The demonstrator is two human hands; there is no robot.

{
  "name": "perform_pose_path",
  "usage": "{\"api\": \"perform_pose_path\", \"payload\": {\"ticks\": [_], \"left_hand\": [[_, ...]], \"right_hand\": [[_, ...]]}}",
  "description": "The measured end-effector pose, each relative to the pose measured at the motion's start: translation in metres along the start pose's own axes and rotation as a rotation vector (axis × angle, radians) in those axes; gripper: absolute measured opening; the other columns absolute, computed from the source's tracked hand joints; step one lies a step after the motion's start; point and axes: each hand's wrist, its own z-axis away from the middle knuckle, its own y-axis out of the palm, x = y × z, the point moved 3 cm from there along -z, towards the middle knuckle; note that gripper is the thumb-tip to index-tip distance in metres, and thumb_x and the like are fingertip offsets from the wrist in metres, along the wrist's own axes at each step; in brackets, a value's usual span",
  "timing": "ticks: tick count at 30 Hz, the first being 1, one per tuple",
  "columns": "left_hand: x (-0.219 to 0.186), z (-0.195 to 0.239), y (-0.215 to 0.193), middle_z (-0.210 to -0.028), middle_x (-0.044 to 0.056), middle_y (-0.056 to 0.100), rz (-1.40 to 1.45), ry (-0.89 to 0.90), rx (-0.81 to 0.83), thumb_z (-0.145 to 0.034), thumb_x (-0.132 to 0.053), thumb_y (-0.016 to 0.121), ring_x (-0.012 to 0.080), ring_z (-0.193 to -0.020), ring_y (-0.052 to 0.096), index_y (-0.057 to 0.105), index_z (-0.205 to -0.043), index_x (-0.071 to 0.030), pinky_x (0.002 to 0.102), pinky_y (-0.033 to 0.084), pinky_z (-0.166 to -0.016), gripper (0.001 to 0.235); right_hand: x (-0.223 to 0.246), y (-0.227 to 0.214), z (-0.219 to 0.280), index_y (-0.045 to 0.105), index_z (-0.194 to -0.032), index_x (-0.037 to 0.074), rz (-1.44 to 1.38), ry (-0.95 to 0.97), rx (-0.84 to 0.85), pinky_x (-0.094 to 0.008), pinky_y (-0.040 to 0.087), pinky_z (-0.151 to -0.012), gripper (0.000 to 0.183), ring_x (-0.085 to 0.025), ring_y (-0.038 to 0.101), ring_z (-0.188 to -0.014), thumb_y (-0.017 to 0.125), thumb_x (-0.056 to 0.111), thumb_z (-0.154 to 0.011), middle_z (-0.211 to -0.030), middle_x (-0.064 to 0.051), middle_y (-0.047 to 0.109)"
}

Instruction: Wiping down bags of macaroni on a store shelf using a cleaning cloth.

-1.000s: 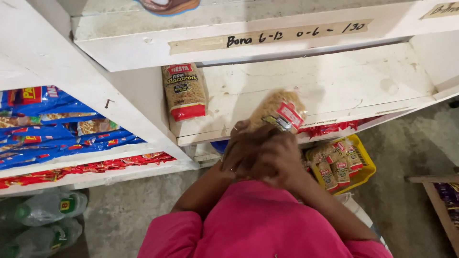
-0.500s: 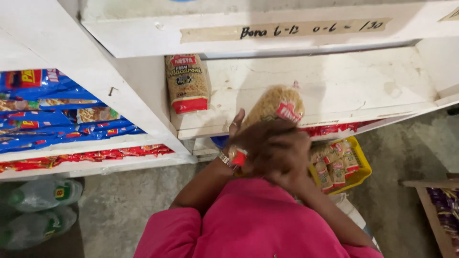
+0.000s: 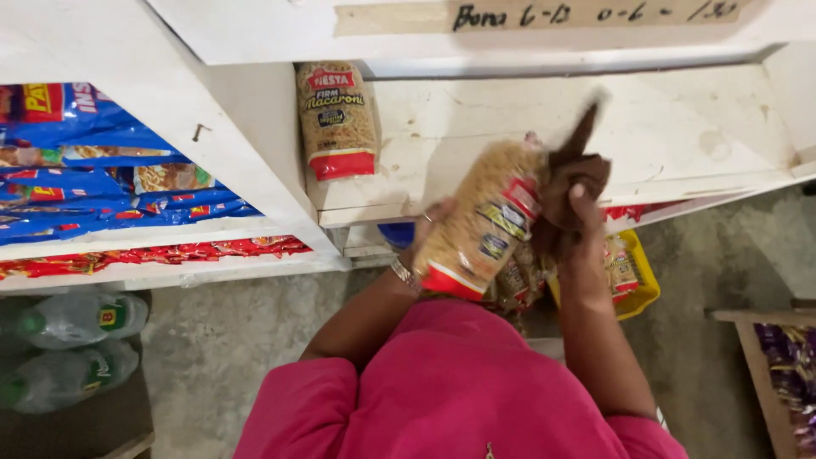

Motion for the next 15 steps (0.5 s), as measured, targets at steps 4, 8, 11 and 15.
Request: {"api": "perform_pose_path", "payload": {"ticks": [4, 8, 11, 15], "left_hand": [[-0.008, -0.016, 0.054, -0.158, 0.021, 0.036, -1.117, 0.318, 0.063, -0.099, -0.048, 0.05, 0.0334, -0.149, 0.032, 0.019, -0.165, -0.002, 0.051, 0.032, -0.124, 0.086], [0.009, -0.01, 0.146, -0.149, 0.022, 0.05, -1.806, 0.204, -0.175, -0.078, -0.068, 0.077, 0.0354, -0.142, 0.053, 0.022, -0.166, -0.004, 0.05, 0.052, -0.116, 0.121], [0.02, -0.006, 0.175, -0.148, 0.025, 0.052, -2.096, 0.445, -0.172, -0.066, -0.061, 0.088, 0.0359, -0.135, 0.056, 0.015, -0.164, 0.0, 0.047, 0.049, -0.112, 0.136], [0.014, 0.002, 0.178, -0.14, 0.02, 0.064, -1.996, 0.489, -0.35, -0.073, -0.063, 0.084, 0.0307, -0.127, 0.07, 0.032, -0.161, -0.004, 0.04, 0.058, -0.109, 0.118]], "right_hand": [[-0.034, -0.003, 0.008, 0.044, -0.15, 0.008, -0.499, 0.31, 0.066, -0.046, 0.048, -0.116, 0.073, -0.03, 0.056, -0.134, 0.062, 0.046, -0.091, -0.144, -0.013, 0.054], [-0.089, -0.033, 0.016, 0.043, -0.139, -0.005, -0.616, 0.224, 0.057, -0.053, 0.044, -0.099, 0.067, -0.04, 0.053, -0.118, 0.057, 0.048, -0.099, -0.133, -0.027, 0.05], [-0.063, -0.027, 0.005, 0.047, -0.139, -0.001, -0.659, 0.19, 0.064, -0.049, 0.047, -0.101, 0.064, -0.037, 0.057, -0.119, 0.058, 0.046, -0.098, -0.132, -0.022, 0.054], [-0.028, -0.017, -0.007, 0.054, -0.14, 0.004, -0.743, 0.137, 0.071, -0.043, 0.055, -0.105, 0.059, -0.03, 0.065, -0.12, 0.058, 0.042, -0.096, -0.132, -0.014, 0.063]]}}
